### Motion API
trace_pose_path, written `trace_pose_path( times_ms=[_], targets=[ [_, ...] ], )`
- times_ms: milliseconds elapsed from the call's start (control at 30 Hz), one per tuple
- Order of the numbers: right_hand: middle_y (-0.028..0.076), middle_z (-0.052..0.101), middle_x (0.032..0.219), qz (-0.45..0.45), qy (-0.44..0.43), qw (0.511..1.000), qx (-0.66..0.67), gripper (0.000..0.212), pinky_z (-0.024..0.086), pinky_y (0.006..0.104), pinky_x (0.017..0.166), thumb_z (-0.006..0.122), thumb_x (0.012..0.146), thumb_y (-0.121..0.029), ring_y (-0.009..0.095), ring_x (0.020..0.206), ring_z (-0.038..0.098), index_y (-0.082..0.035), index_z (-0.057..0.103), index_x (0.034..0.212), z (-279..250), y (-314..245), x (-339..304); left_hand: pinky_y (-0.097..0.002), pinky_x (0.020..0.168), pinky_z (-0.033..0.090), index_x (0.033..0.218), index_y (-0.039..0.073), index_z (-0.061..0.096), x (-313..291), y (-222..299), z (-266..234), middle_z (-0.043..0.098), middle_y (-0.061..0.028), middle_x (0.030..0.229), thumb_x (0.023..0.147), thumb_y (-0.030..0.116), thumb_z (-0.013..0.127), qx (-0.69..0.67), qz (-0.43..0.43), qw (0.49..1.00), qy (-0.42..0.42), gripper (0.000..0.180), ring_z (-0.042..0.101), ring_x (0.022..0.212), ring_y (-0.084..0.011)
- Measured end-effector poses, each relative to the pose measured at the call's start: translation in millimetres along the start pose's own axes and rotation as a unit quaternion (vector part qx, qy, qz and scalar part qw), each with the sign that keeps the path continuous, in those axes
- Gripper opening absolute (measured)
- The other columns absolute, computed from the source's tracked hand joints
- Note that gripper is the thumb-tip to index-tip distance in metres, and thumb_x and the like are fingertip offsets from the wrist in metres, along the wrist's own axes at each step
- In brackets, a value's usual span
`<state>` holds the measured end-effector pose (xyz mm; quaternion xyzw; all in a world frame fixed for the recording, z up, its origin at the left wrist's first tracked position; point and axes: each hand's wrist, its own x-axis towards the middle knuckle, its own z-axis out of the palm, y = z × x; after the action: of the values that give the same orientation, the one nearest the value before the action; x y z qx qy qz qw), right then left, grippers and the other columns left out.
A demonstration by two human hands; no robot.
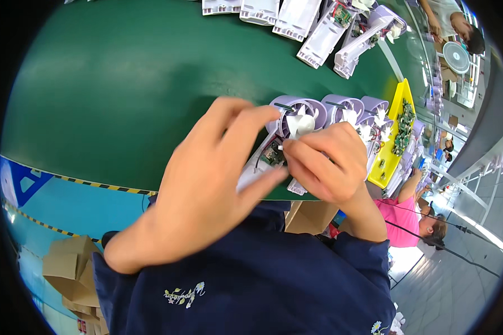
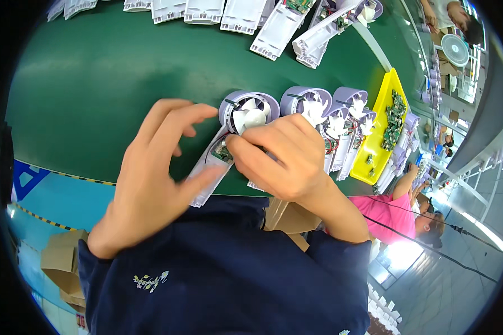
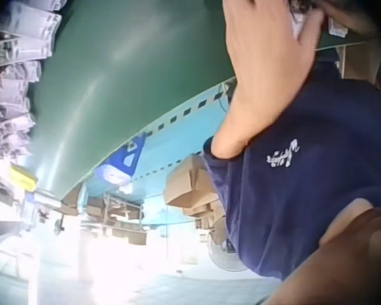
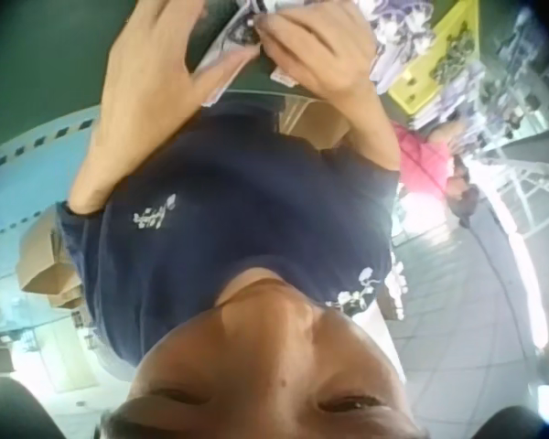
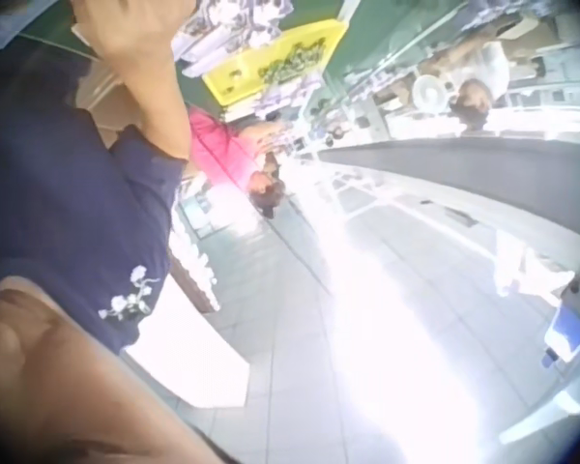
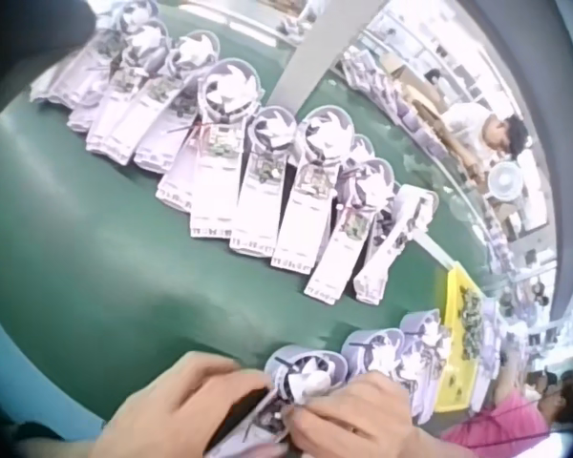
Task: Assembling internal components and wiring into plastic housings for handheld fans.
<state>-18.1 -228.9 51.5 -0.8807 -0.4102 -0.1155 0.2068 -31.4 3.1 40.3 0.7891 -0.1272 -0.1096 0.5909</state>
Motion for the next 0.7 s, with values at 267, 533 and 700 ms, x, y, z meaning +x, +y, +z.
trace_pose_path(
  times_ms=[267, 533, 700],
  targets=[
    [0.002, 0.058, 0.080, -0.078, -0.100, 0.991, -0.031, 0.026, 0.040, 0.0318, 0.057, 0.078, 0.063, -0.010, 0.019, 0.071, 0.057, -0.005, 0.071, 0.088, -8.2, 4.9, 23.8, -0.0428, 0.093, 0.044, 0.141, 0.006, 0.056, -33.3, 3.5, 11.4, 0.066, -0.0094, 0.114, 0.070, 0.002, 0.082, 0.228, 0.021, 0.973, -0.010, 0.075, 0.060, 0.109, -0.0297],
    [0.005, 0.059, 0.077, 0.005, -0.184, 0.982, -0.032, 0.020, 0.047, 0.0345, 0.060, 0.078, 0.071, 0.001, 0.025, 0.071, 0.058, -0.007, 0.069, 0.087, -14.1, 1.5, 63.1, -0.0457, 0.103, 0.039, 0.127, 0.008, 0.065, 7.0, -16.5, -30.2, 0.069, -0.0071, 0.117, 0.076, -0.002, 0.073, 0.265, 0.098, 0.958, -0.050, 0.052, 0.061, 0.110, -0.0296],
    [0.006, 0.060, 0.078, 0.032, -0.216, 0.975, -0.041, 0.021, 0.048, 0.0350, 0.061, 0.078, 0.071, 0.002, 0.025, 0.071, 0.059, -0.005, 0.069, 0.088, -11.7, -1.6, 72.5, -0.0415, 0.097, 0.040, 0.121, 0.008, 0.070, 18.6, -37.0, -35.8, 0.068, -0.0069, 0.109, 0.069, 0.007, 0.081, 0.194, 0.156, 0.966, -0.066, 0.053, 0.062, 0.103, -0.0282]
  ],
)
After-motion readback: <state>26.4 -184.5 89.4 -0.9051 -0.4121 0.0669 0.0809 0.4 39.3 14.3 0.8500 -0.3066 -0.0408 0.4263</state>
